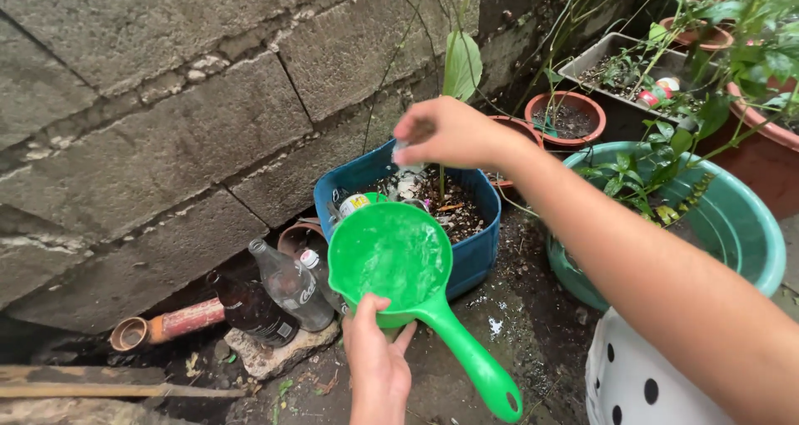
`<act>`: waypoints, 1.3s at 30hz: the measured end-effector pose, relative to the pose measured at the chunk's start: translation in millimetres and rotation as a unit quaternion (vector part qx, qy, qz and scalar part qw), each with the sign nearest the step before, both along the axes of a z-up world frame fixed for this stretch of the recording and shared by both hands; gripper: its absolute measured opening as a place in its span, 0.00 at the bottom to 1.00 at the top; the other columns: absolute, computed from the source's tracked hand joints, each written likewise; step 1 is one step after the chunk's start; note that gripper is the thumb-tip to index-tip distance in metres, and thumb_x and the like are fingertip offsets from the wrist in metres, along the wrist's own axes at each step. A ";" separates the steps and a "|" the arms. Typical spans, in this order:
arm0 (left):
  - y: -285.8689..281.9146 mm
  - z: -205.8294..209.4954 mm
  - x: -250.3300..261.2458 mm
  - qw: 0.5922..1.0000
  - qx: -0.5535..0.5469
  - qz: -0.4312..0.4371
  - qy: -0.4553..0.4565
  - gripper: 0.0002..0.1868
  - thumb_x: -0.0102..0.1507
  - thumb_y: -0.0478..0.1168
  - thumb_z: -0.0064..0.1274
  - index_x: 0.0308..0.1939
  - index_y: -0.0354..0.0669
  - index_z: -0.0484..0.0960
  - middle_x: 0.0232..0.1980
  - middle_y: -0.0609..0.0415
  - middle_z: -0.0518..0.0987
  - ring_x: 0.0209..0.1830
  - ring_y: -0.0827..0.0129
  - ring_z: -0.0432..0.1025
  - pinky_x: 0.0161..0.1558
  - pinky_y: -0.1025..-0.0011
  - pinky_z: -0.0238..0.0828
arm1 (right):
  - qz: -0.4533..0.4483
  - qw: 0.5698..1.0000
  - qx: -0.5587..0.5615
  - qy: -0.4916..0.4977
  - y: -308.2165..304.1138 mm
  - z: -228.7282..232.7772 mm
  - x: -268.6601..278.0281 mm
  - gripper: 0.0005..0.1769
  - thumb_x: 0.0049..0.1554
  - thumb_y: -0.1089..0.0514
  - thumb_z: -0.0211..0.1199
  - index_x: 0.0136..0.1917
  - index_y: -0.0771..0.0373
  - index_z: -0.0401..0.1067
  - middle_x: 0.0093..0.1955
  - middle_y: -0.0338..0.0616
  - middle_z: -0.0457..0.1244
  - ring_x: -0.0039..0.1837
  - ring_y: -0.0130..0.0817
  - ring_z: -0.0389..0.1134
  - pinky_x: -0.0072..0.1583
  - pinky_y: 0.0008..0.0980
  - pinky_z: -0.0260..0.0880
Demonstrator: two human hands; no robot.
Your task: Watering various potted plants in an outdoor garden or backyard area using a green water scoop.
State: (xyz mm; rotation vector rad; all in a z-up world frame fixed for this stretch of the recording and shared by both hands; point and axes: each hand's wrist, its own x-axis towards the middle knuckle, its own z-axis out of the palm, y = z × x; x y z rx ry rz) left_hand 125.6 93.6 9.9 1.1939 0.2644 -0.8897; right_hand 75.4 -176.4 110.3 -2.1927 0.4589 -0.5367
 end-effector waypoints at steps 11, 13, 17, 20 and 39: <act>0.7 -17.8 9.4 0.999 -0.024 -0.007 0.028 0.25 0.54 0.41 0.50 0.56 0.40 0.72 0.57 0.45 0.75 0.58 0.49 0.71 0.67 0.42 0.63 | -0.077 0.989 -0.123 -0.010 -9.5 -45.2 -8.3 0.18 0.48 0.59 0.75 0.50 0.66 0.77 0.45 0.48 0.71 0.49 0.36 0.72 0.51 0.35 0.72; -0.7 -20.7 10.3 0.999 -0.034 -0.003 0.032 0.25 0.54 0.41 0.50 0.56 0.40 0.72 0.58 0.44 0.75 0.58 0.48 0.72 0.67 0.42 0.63 | -0.046 0.991 -0.128 -0.011 16.5 -38.7 -1.4 0.17 0.47 0.59 0.74 0.50 0.65 0.76 0.44 0.47 0.71 0.48 0.35 0.72 0.50 0.34 0.72; -4.0 -20.4 8.2 0.999 -0.032 -0.009 0.027 0.25 0.54 0.42 0.50 0.55 0.40 0.73 0.57 0.45 0.75 0.57 0.48 0.71 0.66 0.42 0.62 | 0.092 0.989 -0.091 0.067 73.0 -39.8 13.6 0.12 0.47 0.54 0.69 0.44 0.62 0.78 0.41 0.46 0.72 0.45 0.35 0.76 0.49 0.33 0.76; -4.9 -26.2 7.7 0.999 -0.037 -0.006 0.031 0.24 0.53 0.42 0.50 0.54 0.42 0.72 0.57 0.47 0.75 0.57 0.49 0.71 0.66 0.42 0.62 | 0.138 0.954 -0.152 0.219 97.9 -70.8 21.6 0.16 0.46 0.51 0.70 0.45 0.62 0.79 0.43 0.51 0.71 0.46 0.44 0.74 0.51 0.41 0.74; -6.3 -14.1 4.5 0.999 -0.028 -0.009 0.025 0.27 0.54 0.42 0.50 0.57 0.38 0.72 0.57 0.44 0.76 0.57 0.47 0.72 0.67 0.42 0.62 | -0.086 0.991 0.071 -0.075 -47.3 -78.7 2.7 0.27 0.50 0.55 0.77 0.59 0.66 0.73 0.54 0.40 0.70 0.56 0.29 0.71 0.58 0.32 0.70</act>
